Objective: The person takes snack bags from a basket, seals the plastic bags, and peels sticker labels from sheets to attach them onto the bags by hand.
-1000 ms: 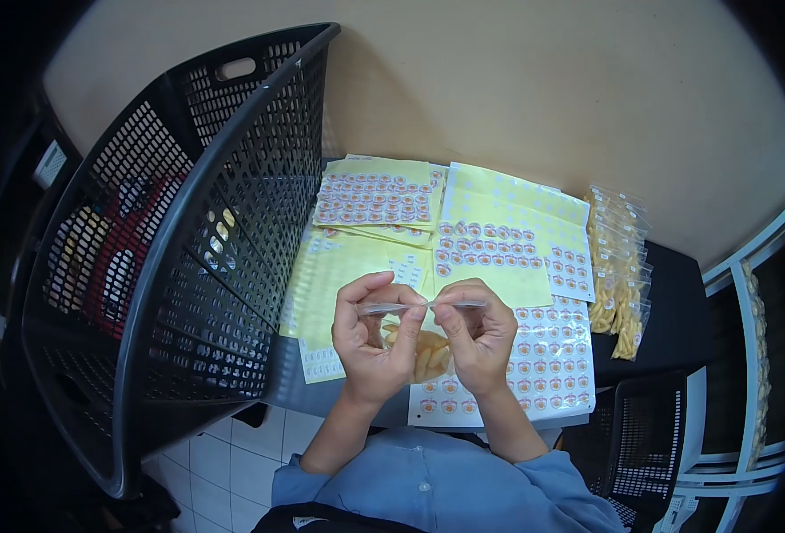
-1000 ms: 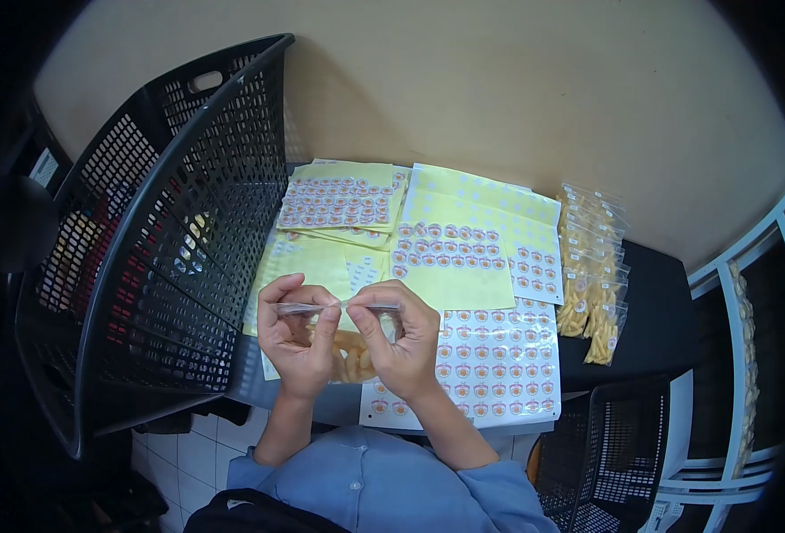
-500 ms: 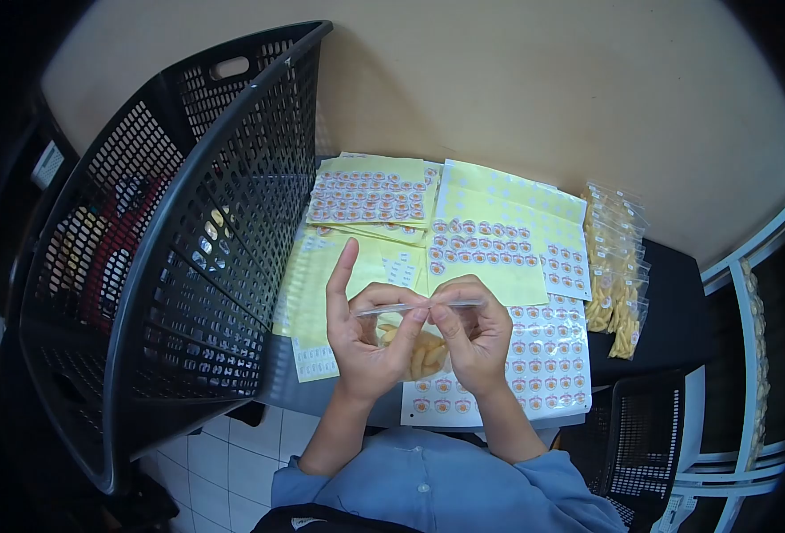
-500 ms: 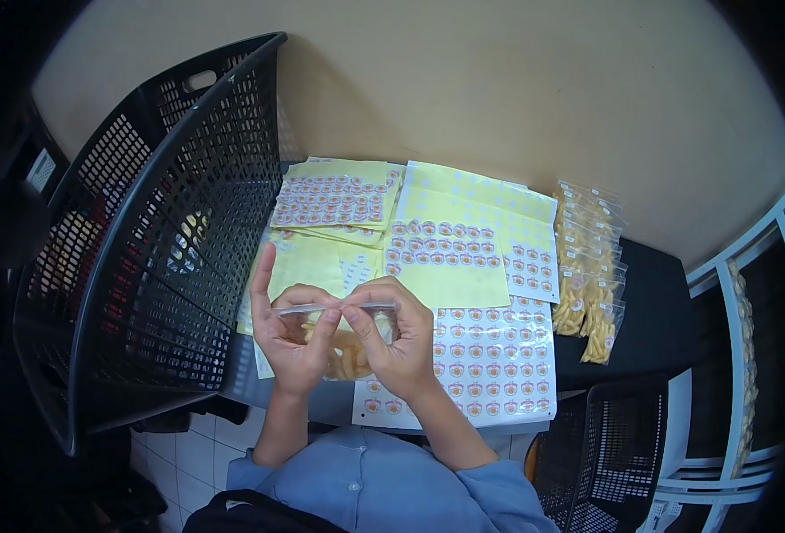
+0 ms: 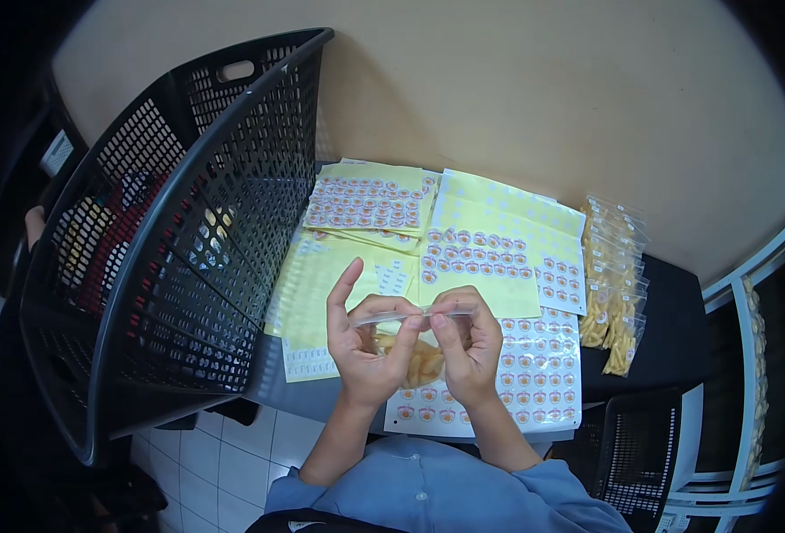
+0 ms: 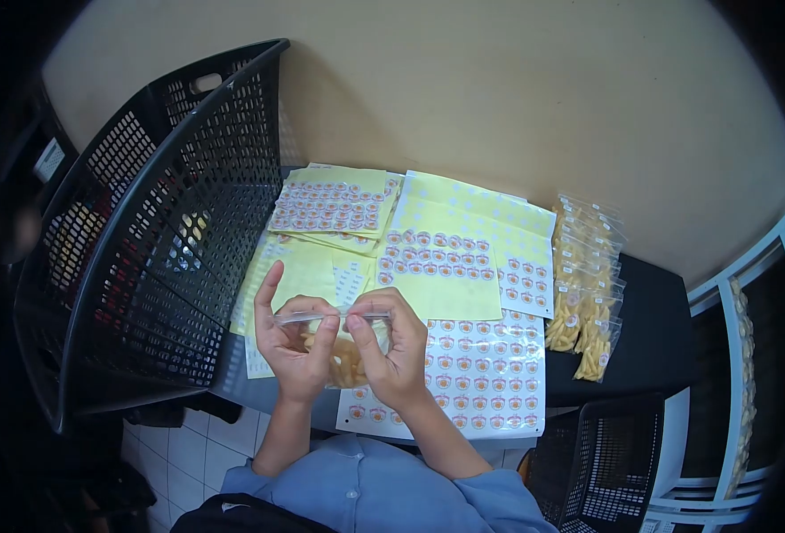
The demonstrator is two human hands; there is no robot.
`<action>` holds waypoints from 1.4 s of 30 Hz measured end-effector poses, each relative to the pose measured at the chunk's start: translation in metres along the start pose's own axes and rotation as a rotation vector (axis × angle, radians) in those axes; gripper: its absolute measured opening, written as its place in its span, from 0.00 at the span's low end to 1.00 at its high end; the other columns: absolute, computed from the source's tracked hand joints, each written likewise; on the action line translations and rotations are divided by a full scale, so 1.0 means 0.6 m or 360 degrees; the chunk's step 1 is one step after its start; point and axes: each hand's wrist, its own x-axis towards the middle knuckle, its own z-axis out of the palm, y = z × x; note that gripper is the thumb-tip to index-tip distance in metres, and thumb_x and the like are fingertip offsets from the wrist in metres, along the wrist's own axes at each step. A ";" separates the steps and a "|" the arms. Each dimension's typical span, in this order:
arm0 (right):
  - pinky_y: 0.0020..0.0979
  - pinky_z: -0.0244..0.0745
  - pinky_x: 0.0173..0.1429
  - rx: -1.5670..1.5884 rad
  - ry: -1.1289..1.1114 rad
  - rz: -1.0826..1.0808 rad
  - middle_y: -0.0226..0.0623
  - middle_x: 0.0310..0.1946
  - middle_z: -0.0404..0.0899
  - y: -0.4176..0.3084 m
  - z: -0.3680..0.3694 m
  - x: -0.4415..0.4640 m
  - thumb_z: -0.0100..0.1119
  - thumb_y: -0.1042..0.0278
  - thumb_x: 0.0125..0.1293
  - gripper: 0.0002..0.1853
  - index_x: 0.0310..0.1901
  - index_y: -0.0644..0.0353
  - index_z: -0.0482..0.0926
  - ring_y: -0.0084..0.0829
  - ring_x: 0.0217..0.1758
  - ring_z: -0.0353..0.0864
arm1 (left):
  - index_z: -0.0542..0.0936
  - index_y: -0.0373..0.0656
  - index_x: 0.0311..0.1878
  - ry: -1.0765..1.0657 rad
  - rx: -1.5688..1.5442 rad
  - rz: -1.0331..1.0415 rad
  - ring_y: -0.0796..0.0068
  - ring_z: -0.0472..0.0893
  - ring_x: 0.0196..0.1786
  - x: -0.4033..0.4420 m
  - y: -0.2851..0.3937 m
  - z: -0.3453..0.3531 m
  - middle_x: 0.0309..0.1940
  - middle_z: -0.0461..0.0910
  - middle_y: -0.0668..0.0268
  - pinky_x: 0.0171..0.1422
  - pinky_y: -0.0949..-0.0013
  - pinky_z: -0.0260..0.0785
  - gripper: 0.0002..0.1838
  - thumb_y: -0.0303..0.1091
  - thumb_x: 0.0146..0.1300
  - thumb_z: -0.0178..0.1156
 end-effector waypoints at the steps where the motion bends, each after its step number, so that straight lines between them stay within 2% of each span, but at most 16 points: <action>1: 0.22 0.66 0.37 -0.0018 -0.0015 -0.0004 0.36 0.29 0.71 0.001 -0.002 -0.001 0.53 0.75 0.56 0.04 0.30 0.65 0.71 0.22 0.31 0.71 | 0.49 0.30 0.59 -0.0004 0.0012 0.0005 0.75 0.77 0.32 -0.002 -0.002 0.000 0.28 0.76 0.60 0.40 0.76 0.70 0.36 0.16 0.48 0.56; 10: 0.21 0.68 0.35 0.0046 0.0075 0.0050 0.36 0.27 0.73 0.001 0.002 -0.004 0.50 0.75 0.58 0.04 0.32 0.67 0.73 0.23 0.29 0.75 | 0.51 0.31 0.58 0.0084 0.0009 -0.0021 0.77 0.76 0.35 -0.007 -0.009 -0.001 0.28 0.76 0.61 0.43 0.77 0.66 0.35 0.17 0.48 0.57; 19: 0.23 0.69 0.35 0.0023 0.0129 0.0061 0.39 0.28 0.74 0.005 0.017 -0.001 0.44 0.72 0.61 0.10 0.32 0.69 0.74 0.24 0.29 0.74 | 0.50 0.31 0.59 0.0090 -0.0068 -0.0079 0.76 0.76 0.35 -0.001 -0.012 -0.017 0.28 0.77 0.60 0.46 0.76 0.65 0.35 0.17 0.49 0.56; 23: 0.23 0.68 0.35 -0.0047 0.0117 0.0023 0.40 0.28 0.73 0.004 0.023 0.001 0.43 0.72 0.62 0.11 0.32 0.69 0.74 0.25 0.29 0.74 | 0.47 0.31 0.60 0.0080 -0.0067 -0.0065 0.74 0.78 0.36 0.006 -0.009 -0.028 0.29 0.78 0.57 0.45 0.75 0.67 0.35 0.18 0.51 0.55; 26: 0.23 0.68 0.34 -0.0074 0.0178 0.0015 0.39 0.27 0.73 0.004 0.026 -0.001 0.42 0.72 0.62 0.11 0.32 0.69 0.73 0.24 0.29 0.74 | 0.46 0.32 0.61 0.0018 -0.0178 -0.0174 0.72 0.78 0.37 0.008 -0.002 -0.033 0.30 0.78 0.55 0.44 0.74 0.69 0.34 0.20 0.54 0.52; 29: 0.22 0.67 0.34 -0.0124 0.0206 -0.0065 0.39 0.27 0.73 0.007 0.026 0.000 0.42 0.71 0.62 0.11 0.31 0.69 0.73 0.24 0.28 0.73 | 0.45 0.32 0.62 0.0034 -0.0229 -0.0255 0.76 0.78 0.32 0.010 0.000 -0.036 0.30 0.79 0.55 0.40 0.75 0.70 0.32 0.23 0.58 0.48; 31: 0.22 0.67 0.35 -0.0125 0.0215 -0.0051 0.39 0.28 0.73 0.008 0.028 0.000 0.41 0.71 0.62 0.11 0.32 0.69 0.73 0.24 0.29 0.73 | 0.50 0.33 0.59 -0.0103 -0.0341 -0.0225 0.71 0.78 0.39 0.013 0.002 -0.044 0.35 0.78 0.53 0.45 0.74 0.70 0.25 0.25 0.61 0.45; 32: 0.22 0.67 0.35 -0.0117 0.0210 -0.0052 0.39 0.28 0.73 0.008 0.028 0.002 0.41 0.71 0.62 0.11 0.32 0.69 0.73 0.24 0.29 0.73 | 0.50 0.33 0.59 -0.0099 -0.0333 -0.0220 0.71 0.78 0.39 0.016 0.003 -0.048 0.35 0.78 0.53 0.45 0.74 0.70 0.25 0.25 0.61 0.45; 34: 0.23 0.67 0.36 0.0036 0.0246 0.0055 0.38 0.29 0.72 0.008 0.028 0.006 0.41 0.70 0.63 0.11 0.33 0.69 0.72 0.24 0.30 0.74 | 0.58 0.34 0.53 -0.0297 -0.0331 -0.0435 0.71 0.77 0.42 0.022 0.006 -0.057 0.38 0.77 0.52 0.46 0.73 0.69 0.17 0.25 0.61 0.45; 35: 0.23 0.67 0.37 0.0057 0.0198 0.0058 0.39 0.29 0.72 0.007 0.026 0.007 0.41 0.70 0.63 0.11 0.33 0.69 0.72 0.25 0.30 0.74 | 0.65 0.35 0.45 -0.0300 -0.0480 -0.0482 0.71 0.75 0.45 0.023 0.002 -0.060 0.41 0.76 0.53 0.47 0.72 0.68 0.10 0.25 0.60 0.47; 39: 0.23 0.67 0.37 -0.0019 0.0152 -0.0066 0.39 0.28 0.72 0.010 0.024 -0.001 0.40 0.71 0.63 0.11 0.32 0.69 0.72 0.25 0.29 0.73 | 0.68 0.36 0.40 -0.0247 -0.0409 -0.0397 0.73 0.74 0.45 0.021 -0.011 -0.073 0.41 0.75 0.54 0.47 0.72 0.66 0.07 0.23 0.58 0.50; 42: 0.25 0.67 0.38 0.0006 0.0098 -0.0071 0.41 0.29 0.72 0.007 0.011 -0.001 0.45 0.69 0.60 0.10 0.33 0.68 0.72 0.25 0.31 0.73 | 0.70 0.36 0.36 -0.0250 -0.0303 -0.0264 0.75 0.73 0.43 0.021 -0.011 -0.076 0.39 0.75 0.56 0.46 0.73 0.66 0.04 0.22 0.57 0.52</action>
